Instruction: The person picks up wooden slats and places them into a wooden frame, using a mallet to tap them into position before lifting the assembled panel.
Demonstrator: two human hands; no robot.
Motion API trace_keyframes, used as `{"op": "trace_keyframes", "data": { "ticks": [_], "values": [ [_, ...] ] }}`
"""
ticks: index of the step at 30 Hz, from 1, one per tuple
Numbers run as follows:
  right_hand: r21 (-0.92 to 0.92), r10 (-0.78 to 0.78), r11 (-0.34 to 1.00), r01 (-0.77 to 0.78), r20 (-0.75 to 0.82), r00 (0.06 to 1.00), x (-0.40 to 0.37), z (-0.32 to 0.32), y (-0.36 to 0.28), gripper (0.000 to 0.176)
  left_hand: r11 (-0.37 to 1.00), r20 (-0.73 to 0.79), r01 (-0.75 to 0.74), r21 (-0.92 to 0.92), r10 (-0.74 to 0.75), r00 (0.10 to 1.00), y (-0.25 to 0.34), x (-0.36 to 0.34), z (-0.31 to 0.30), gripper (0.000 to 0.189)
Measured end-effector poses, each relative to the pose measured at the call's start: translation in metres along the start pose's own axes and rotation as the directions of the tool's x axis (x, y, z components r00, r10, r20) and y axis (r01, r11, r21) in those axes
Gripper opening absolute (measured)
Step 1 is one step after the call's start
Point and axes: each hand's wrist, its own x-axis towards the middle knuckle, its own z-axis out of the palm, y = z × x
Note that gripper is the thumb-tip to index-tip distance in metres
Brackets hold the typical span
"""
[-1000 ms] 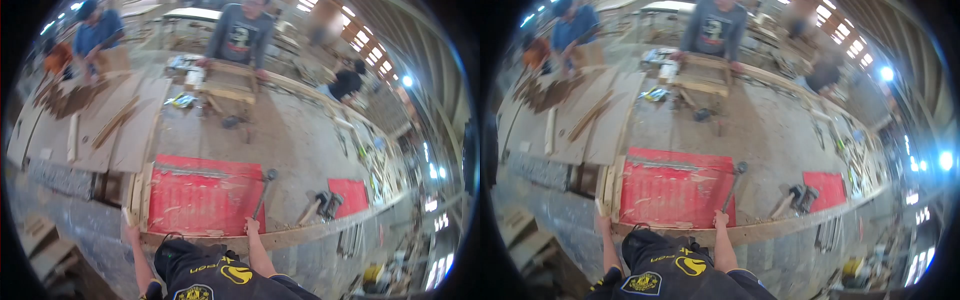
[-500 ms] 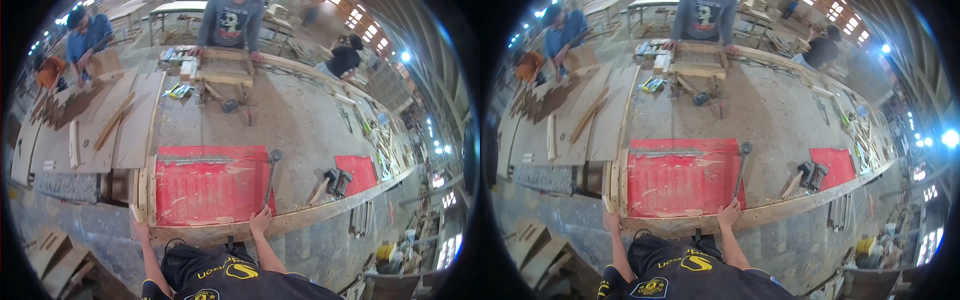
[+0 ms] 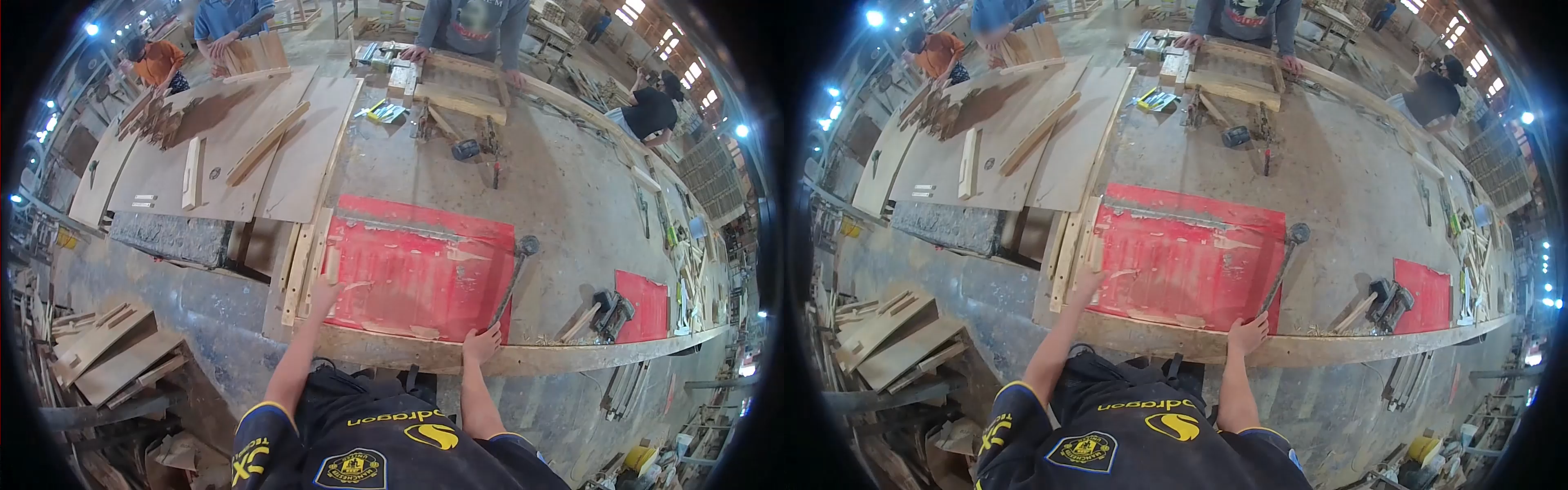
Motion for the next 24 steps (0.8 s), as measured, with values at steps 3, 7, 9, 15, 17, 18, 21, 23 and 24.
{"op": "trace_keyframes", "data": {
  "ticks": [3, 7, 9, 15, 17, 18, 21, 23, 24],
  "values": [
    [-0.009, 0.012, 1.0, -0.012, 0.009, 1.0, -0.001, -0.002, -0.002, 0.073, 0.972, -0.047, -0.086, 0.22, 0.099, 0.994, 0.013, -0.001, 0.043, 0.042],
    [-0.01, 0.033, 0.999, -0.032, 0.033, 0.999, 0.001, -0.006, -0.004, 0.073, 0.945, -0.075, 0.008, 0.326, 0.018, 0.997, 0.044, -0.018, 0.074, 0.058],
    [-0.019, 0.029, 0.999, -0.028, 0.021, 0.999, 0.003, -0.006, -0.003, 0.073, 0.907, -0.183, -0.024, 0.421, 0.11, 0.977, 0.043, -0.022, 0.088, 0.068],
    [0.018, 0.025, 1.0, -0.025, 0.006, 1.0, 0.005, -0.004, -0.005, 0.072, 0.934, -0.141, -0.142, 0.327, 0.197, 0.97, 0.006, 0.016, 0.05, 0.057],
    [0.026, 0.016, 1.0, -0.017, 0.001, 1.0, -0.004, -0.007, -0.001, 0.071, 0.982, -0.134, -0.168, 0.088, 0.179, 0.975, -0.011, 0.022, 0.006, 0.047],
    [0.038, 0.002, 0.999, -0.001, -0.012, 1.0, -0.004, -0.004, 0.001, 0.071, 0.985, -0.141, -0.167, -0.041, 0.16, 0.977, -0.008, 0.02, -0.024, 0.042],
    [0.195, -0.037, 0.978, 0.077, -0.203, 0.979, -0.002, -0.013, 0.007, 0.07, 0.992, -0.183, 0.126, -0.013, -0.127, 0.975, -0.051, 0.033, -0.091, 0.031],
    [0.173, 0.059, 0.985, -0.003, -0.318, 0.946, 0.0, -0.031, 0.013, 0.068, 0.987, -0.511, -0.047, -0.152, -0.037, 0.859, -0.1, 0.019, -0.109, 0.027],
    [0.091, 0.159, 0.987, -0.136, -0.346, 0.924, -0.001, -0.047, 0.023, 0.067, 0.987, -0.521, 0.075, -0.142, -0.139, 0.842, -0.091, -0.009, -0.126, 0.027]
  ]
}}
